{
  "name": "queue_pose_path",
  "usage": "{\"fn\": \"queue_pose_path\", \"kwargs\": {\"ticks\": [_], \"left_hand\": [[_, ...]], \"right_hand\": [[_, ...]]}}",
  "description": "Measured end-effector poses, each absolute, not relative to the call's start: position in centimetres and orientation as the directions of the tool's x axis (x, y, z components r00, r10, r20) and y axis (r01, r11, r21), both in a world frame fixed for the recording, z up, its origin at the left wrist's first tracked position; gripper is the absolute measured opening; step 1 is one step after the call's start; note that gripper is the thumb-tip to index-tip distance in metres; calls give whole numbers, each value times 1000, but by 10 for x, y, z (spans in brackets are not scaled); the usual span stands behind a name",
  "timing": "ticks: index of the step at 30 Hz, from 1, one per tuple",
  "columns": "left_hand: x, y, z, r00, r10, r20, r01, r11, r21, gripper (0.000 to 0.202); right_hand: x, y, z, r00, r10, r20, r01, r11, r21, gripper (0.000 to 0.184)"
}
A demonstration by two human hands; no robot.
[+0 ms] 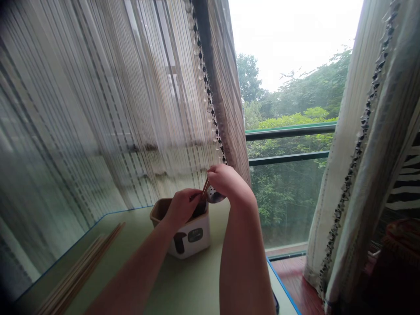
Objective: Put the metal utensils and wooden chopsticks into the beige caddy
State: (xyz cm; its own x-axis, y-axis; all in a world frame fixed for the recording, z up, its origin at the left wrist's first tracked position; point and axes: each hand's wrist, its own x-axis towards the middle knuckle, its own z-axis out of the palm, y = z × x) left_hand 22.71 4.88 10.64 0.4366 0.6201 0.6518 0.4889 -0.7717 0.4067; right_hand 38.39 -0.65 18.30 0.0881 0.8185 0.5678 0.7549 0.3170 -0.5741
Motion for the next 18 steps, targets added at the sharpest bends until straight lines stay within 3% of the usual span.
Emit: {"fn": "queue_pose_path", "kwargs": {"ticks": [4,12,18], "left_hand": [[227,48,107,439,623,648,488,-771,410,23],[226,45,109,451,618,643,498,-773,393,24],[225,46,108,448,603,660,533,-773,344,24]], "right_hand": [[386,-7,182,47,772,634,774,373,-512,21],[361,-20,190,45,688,724,885,309,-349,16],[347,-34,200,-11,647,763,899,340,-275,23]]}}
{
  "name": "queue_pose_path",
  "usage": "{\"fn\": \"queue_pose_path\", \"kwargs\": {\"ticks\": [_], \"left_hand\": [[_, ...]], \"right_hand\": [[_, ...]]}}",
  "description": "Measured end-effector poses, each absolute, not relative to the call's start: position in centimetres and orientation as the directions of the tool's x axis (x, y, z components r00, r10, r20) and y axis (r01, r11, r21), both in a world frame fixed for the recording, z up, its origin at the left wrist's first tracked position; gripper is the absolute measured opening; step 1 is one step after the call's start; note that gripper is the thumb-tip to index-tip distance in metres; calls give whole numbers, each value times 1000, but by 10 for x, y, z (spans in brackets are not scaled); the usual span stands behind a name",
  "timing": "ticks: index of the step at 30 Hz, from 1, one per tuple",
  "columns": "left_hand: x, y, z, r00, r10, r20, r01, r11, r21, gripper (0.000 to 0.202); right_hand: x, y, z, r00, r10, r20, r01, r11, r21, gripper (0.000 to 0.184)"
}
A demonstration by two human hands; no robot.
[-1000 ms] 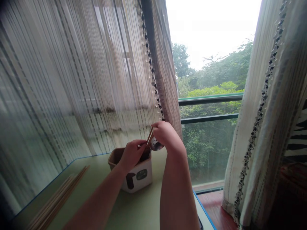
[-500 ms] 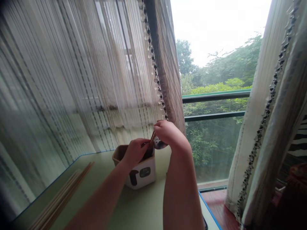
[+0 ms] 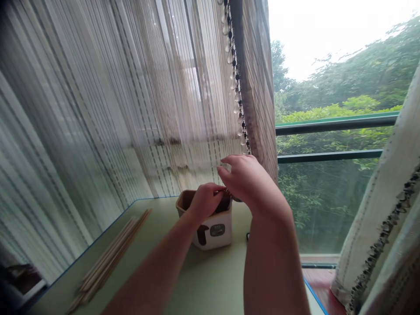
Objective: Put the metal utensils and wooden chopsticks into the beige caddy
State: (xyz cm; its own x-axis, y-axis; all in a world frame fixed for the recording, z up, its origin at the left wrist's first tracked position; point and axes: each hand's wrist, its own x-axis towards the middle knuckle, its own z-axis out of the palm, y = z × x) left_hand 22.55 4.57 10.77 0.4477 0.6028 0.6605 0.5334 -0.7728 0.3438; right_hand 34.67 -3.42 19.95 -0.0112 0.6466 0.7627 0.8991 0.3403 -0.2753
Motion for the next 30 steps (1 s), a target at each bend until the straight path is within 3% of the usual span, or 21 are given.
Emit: {"fn": "queue_pose_path", "kwargs": {"ticks": [5,9,14,17,24,30], "left_hand": [[228,42,112,444,671,594,633,-704,322,24],[230,39,116,385,767,514,772,-573,276,29],[215,39,122,442,715,541,818,-569,84,32],[203,44,126,458,758,464,859,-511,-14,31],[187,56,128,498,800,335,849,-529,0,31],[175,54,134,514,776,366,824,-565,41,31]], "right_hand": [[328,-57,207,-87,584,807,867,444,-228,26],[314,-71,212,-129,598,791,876,442,-191,29],[315,-74,214,-125,594,795,885,429,-181,28],[317,-73,214,-115,580,807,881,434,-186,25],[313,-71,213,-150,573,806,848,493,-193,23],[303,-70,213,-185,590,786,826,527,-202,24]]}}
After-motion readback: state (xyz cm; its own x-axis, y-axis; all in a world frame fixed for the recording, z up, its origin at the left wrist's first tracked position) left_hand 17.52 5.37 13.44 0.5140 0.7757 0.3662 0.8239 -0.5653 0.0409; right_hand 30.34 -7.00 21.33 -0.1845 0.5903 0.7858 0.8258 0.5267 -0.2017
